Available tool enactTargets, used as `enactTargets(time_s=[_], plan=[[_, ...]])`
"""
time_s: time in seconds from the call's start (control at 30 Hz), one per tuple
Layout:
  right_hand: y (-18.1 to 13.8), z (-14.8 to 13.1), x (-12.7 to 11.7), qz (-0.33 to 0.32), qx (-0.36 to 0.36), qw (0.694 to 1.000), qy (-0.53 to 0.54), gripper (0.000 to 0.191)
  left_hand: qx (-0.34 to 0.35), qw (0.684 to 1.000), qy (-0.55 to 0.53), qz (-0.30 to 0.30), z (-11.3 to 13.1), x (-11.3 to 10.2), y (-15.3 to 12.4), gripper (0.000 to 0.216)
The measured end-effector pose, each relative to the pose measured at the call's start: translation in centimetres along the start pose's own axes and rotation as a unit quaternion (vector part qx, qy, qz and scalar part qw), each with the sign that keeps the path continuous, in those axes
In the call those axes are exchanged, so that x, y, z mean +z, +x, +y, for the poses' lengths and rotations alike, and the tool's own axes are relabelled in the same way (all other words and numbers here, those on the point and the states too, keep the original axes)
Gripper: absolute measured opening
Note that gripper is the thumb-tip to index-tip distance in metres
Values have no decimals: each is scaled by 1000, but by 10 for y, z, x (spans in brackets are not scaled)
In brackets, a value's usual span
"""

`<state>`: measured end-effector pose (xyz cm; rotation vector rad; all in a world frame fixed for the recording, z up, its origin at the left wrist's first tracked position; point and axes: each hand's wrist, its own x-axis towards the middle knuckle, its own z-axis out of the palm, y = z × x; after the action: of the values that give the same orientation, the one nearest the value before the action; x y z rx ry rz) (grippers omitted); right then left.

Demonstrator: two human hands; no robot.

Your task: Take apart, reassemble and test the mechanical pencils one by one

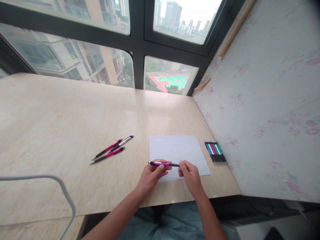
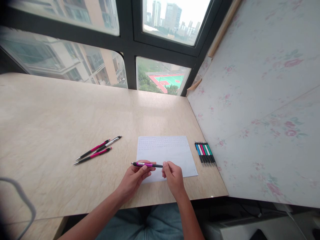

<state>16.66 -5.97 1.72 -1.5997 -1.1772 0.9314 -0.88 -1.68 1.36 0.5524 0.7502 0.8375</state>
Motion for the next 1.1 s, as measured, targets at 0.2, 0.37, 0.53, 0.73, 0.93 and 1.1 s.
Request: enactTargets(time_s=[0.2,0.37,0.53,0.73,0.93,1.1], plan=[[0,2,3,-4,58,998,15,54,7,1000,-15,-7,-3,-1,0,28],[-1,-1,7,-3,19,1000,-10,46,18,999,-26,32,-5,-2,2,29],[0,-1,6,1,-66,997,-44,34,33,998,-36,29,-5,-4,4,28],[2,4,1,6,-119,990,-81,27,32,998,-47,29,-7,-5,5,26],[1,3,3,-18,-70,995,-62,37,31,998,-51,31,-6,-4,5,26],[1,2,9,1,-5,1000,-13,48,25,999,-38,8,-4,-3,3,27]])
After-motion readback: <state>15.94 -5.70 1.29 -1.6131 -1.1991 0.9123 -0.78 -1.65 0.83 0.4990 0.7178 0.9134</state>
